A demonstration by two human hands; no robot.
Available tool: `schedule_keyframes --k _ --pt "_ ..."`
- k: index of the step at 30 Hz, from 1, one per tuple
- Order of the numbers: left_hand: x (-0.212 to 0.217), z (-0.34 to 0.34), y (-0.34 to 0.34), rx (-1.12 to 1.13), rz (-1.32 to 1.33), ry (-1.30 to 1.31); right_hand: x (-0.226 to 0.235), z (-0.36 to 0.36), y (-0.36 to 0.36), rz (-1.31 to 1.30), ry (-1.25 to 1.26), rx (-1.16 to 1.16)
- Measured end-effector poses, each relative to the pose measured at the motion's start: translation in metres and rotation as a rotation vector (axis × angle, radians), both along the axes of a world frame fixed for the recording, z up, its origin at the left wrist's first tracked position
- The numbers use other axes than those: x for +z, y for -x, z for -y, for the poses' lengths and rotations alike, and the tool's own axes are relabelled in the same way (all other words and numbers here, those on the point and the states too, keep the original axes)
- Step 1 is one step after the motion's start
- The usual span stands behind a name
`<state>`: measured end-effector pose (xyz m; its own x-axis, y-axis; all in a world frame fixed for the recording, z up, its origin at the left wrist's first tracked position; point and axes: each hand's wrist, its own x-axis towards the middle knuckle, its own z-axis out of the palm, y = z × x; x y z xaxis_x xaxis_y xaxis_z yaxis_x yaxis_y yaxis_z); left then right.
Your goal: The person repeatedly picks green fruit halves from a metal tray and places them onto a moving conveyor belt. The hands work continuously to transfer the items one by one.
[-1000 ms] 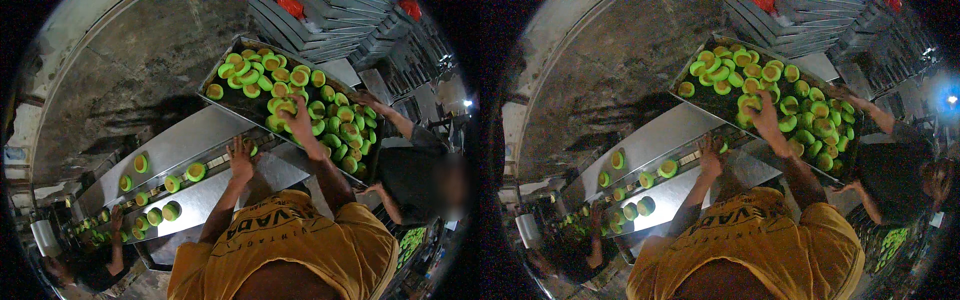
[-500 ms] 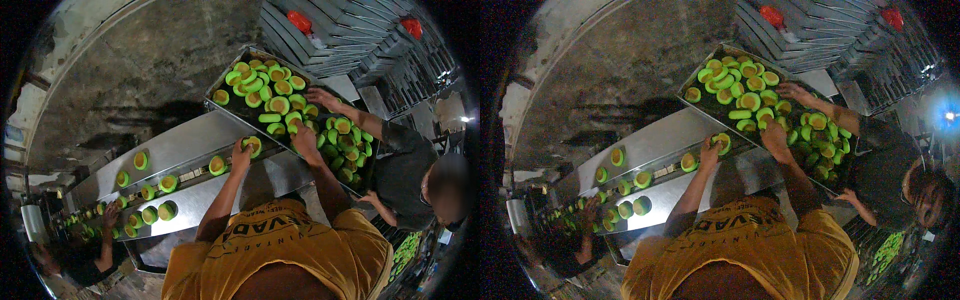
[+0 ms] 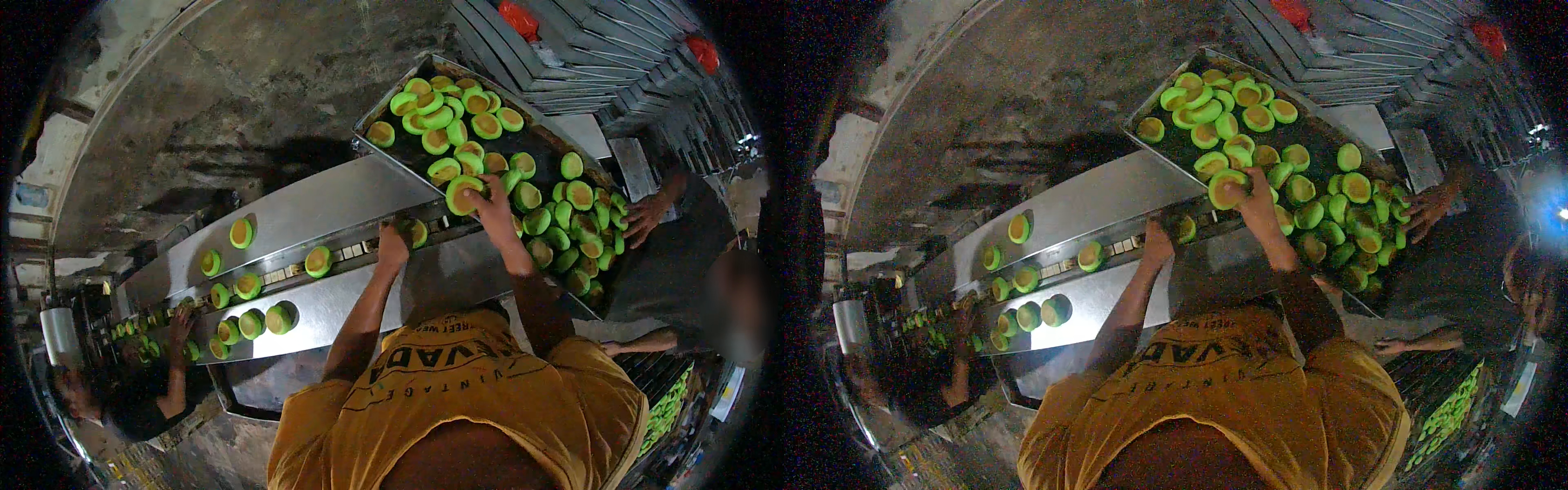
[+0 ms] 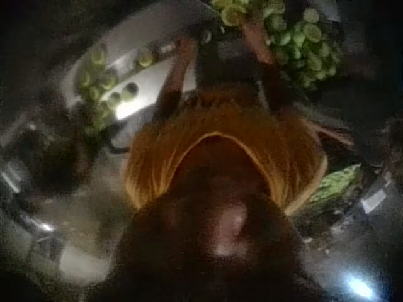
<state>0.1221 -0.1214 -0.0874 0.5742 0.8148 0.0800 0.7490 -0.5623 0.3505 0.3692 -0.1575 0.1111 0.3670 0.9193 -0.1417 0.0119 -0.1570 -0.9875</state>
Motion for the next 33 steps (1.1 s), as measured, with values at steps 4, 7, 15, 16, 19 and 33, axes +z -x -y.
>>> schedule_keyframes --k 4,7,15,16,19,33 --pt "0.127 0.014 -0.027 0.509 0.154 0.244 -0.040 -0.001 0.006 0.404 -0.062 0.058" --pt "0.155 0.010 -0.023 0.369 0.847 0.697 -0.062 -0.006 0.022 0.534 -0.117 0.279" --pt "0.060 0.002 -0.041 0.531 0.530 0.591 -0.038 -0.078 -0.028 1.334 -0.179 0.214" --pt "0.043 -0.003 -0.044 0.490 0.457 0.541 -0.034 -0.085 -0.028 1.418 -0.135 0.261" --pt "0.007 -0.009 -0.029 0.436 0.006 0.531 -0.012 -0.092 -0.013 1.061 0.003 0.385" --pt "0.070 0.008 -0.039 0.638 1.378 1.182 -0.017 -0.059 -0.018 1.071 -0.338 0.082"
